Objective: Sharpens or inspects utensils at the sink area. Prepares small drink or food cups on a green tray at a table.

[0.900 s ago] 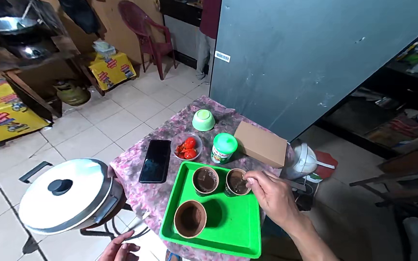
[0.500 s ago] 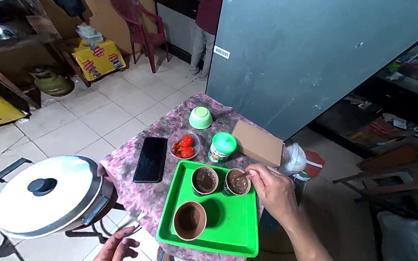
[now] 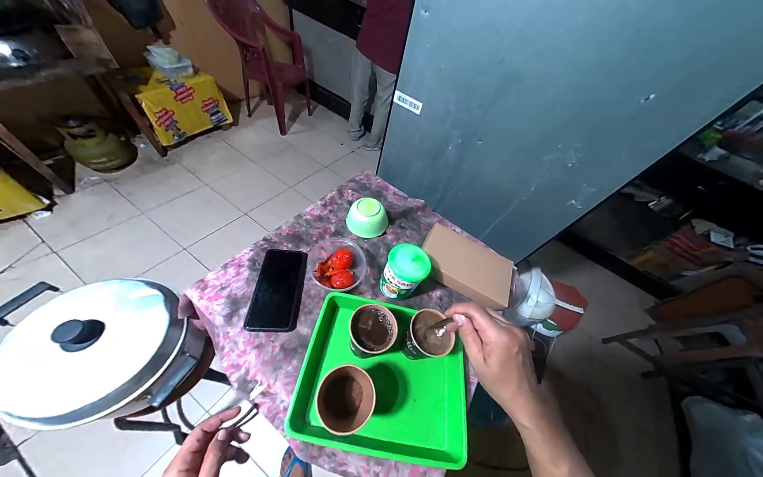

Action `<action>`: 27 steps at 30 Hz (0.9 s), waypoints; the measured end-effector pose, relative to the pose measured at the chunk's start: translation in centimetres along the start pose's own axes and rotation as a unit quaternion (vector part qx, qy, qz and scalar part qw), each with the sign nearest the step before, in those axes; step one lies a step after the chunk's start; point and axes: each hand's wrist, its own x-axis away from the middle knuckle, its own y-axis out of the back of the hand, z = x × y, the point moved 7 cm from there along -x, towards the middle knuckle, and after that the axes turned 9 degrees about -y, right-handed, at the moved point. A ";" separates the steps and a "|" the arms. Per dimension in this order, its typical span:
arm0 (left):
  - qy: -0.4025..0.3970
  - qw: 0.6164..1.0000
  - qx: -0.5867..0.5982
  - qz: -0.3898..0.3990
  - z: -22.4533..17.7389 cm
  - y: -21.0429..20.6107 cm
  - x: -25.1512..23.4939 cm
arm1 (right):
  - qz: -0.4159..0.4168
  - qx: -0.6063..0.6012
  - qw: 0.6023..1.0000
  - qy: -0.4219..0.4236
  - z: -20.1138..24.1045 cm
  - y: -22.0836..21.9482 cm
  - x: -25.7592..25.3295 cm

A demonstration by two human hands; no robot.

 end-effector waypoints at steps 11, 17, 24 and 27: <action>0.001 1.000 -0.002 0.011 0.0 -0.7 0.4 | 0.000 0.014 1.000 0.008 -0.3 -0.3 -0.4; 0.006 1.000 0.003 0.001 0.1 -0.7 0.6 | 0.001 -0.004 1.000 0.000 -0.5 -0.2 -0.6; 0.008 1.000 0.002 0.012 0.4 -1.1 0.4 | 0.008 -0.043 0.999 0.009 -0.6 -0.1 -0.5; 0.003 1.000 0.001 0.014 0.2 -1.4 0.4 | 0.005 -0.018 1.000 0.006 -0.9 -0.3 -0.5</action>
